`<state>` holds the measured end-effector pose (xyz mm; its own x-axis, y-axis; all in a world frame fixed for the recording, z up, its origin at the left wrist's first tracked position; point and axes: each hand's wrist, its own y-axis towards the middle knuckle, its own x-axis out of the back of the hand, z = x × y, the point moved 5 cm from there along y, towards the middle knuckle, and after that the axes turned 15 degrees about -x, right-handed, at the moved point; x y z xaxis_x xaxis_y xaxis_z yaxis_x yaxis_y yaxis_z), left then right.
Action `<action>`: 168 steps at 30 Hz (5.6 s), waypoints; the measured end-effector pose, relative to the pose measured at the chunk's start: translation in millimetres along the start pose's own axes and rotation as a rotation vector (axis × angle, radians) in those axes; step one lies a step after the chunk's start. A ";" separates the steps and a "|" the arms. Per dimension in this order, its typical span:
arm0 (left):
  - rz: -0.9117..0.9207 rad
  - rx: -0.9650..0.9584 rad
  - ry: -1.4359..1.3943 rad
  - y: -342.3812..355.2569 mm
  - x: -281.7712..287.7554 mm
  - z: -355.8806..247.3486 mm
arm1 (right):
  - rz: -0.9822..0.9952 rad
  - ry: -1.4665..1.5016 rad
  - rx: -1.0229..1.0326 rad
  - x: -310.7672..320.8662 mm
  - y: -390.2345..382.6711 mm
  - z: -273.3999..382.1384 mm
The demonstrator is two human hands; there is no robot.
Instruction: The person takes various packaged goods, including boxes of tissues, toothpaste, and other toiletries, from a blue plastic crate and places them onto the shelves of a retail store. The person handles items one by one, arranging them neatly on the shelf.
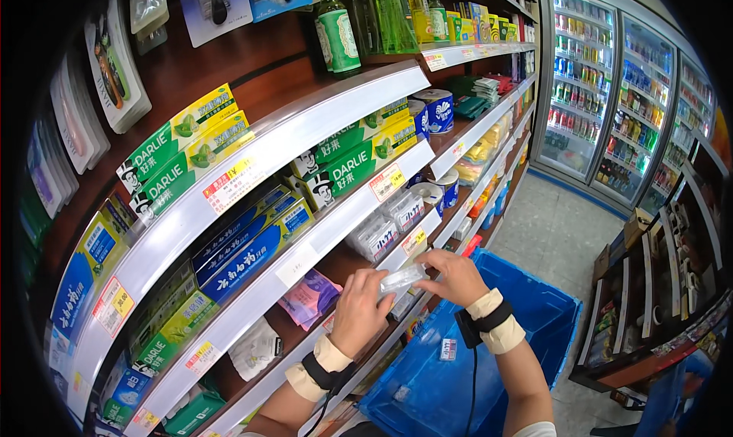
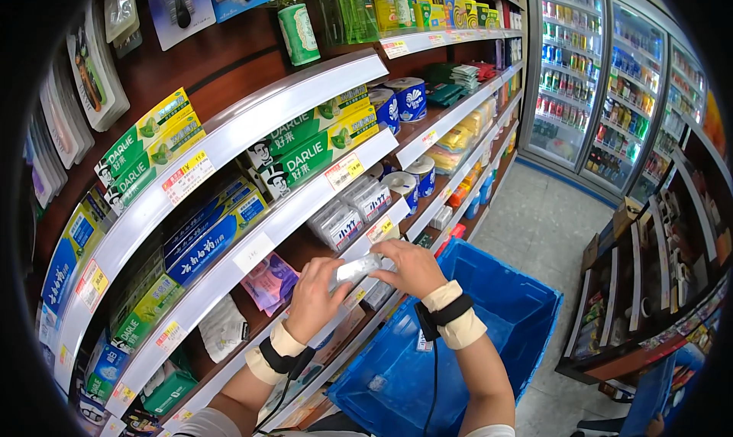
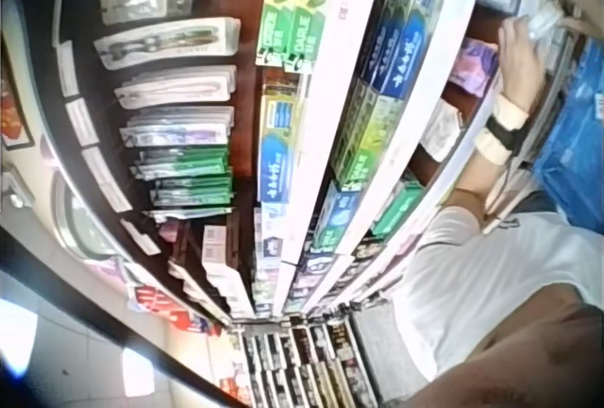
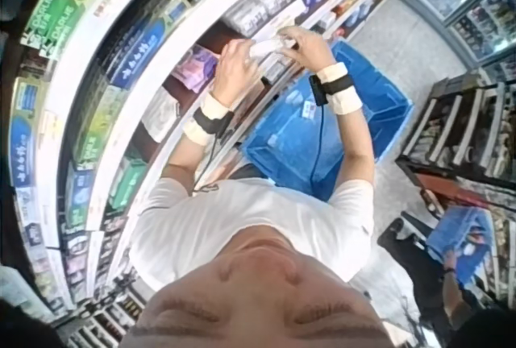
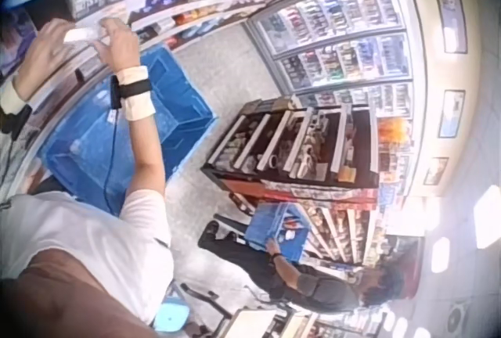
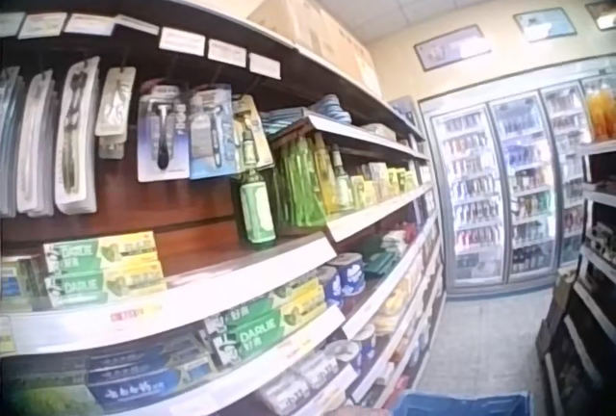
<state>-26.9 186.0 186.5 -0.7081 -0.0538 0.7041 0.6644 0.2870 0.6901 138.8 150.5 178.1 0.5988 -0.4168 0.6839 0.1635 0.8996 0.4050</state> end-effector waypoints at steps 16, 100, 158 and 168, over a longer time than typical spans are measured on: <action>-0.051 0.187 0.026 37.3 -13.6 42.4 | -0.205 0.222 -0.288 -44.2 5.6 -27.4; 0.506 0.062 -0.312 -99.5 -58.3 -11.9 | 0.947 -0.004 -0.985 -353.0 -281.9 -162.9; 0.003 0.044 0.041 105.1 -83.5 51.6 | -0.389 0.826 -0.607 -55.0 56.0 -99.6; 0.115 0.123 0.142 112.5 -81.6 62.6 | -0.321 0.790 -0.546 -63.5 71.8 -104.6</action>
<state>90.6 282.5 196.2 -0.5829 -0.1462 0.7993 0.6983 0.4128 0.5848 194.6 255.2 100.3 0.7788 -0.6213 -0.0860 0.6254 0.7797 0.0311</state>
